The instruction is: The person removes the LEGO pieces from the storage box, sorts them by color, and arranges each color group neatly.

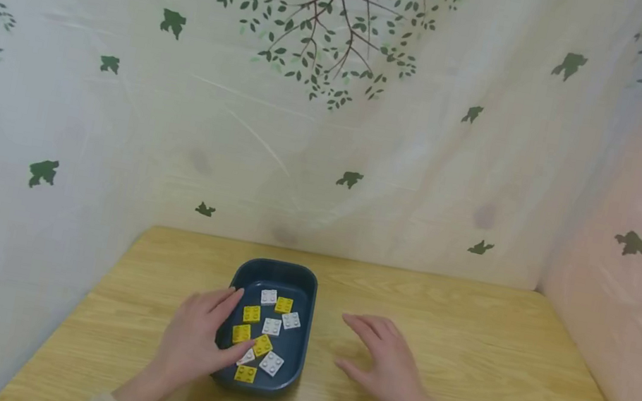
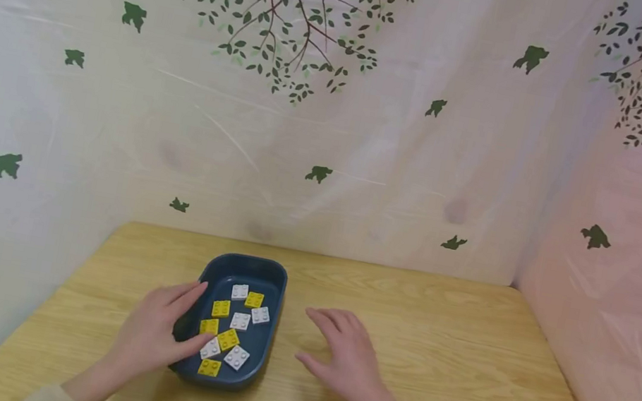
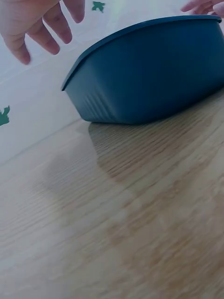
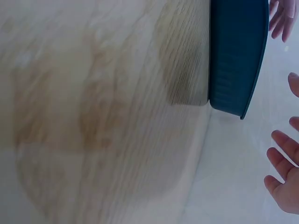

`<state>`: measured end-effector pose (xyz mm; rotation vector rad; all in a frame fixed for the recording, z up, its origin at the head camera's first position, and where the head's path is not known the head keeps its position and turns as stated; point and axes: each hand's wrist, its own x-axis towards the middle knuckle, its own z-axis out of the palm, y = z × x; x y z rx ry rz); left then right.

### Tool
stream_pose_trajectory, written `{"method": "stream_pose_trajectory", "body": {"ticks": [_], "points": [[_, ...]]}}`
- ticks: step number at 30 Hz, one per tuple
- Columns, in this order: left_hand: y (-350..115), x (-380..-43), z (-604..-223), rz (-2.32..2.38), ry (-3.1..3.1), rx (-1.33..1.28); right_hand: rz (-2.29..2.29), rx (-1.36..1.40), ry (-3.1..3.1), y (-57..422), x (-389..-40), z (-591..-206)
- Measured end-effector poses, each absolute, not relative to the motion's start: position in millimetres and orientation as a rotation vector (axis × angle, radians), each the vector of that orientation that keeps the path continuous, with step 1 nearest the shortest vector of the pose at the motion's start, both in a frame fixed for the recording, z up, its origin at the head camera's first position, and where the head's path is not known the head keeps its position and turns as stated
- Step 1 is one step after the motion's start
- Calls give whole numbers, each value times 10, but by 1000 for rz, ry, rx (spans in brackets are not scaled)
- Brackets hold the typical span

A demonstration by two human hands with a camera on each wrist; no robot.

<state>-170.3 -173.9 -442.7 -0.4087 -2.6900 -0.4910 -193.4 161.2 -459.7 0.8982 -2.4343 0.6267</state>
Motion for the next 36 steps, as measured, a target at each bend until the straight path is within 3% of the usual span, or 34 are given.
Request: {"method": "stream_pose_trajectory", "body": {"ticks": [16,27,36], "points": [[-1997,-1795,-4508,-1308,-2682,-82,1023,916,-2444,1324,-1901,-4702],[-2277,-1876,-4594,-1760,-2742,-241,1103,1037,-2513,1031,-1938,-4589],[-2377,-1907,-4602,-1868,-2809,-430,1136,1117,-2608,770,-2003,-4477]]}}
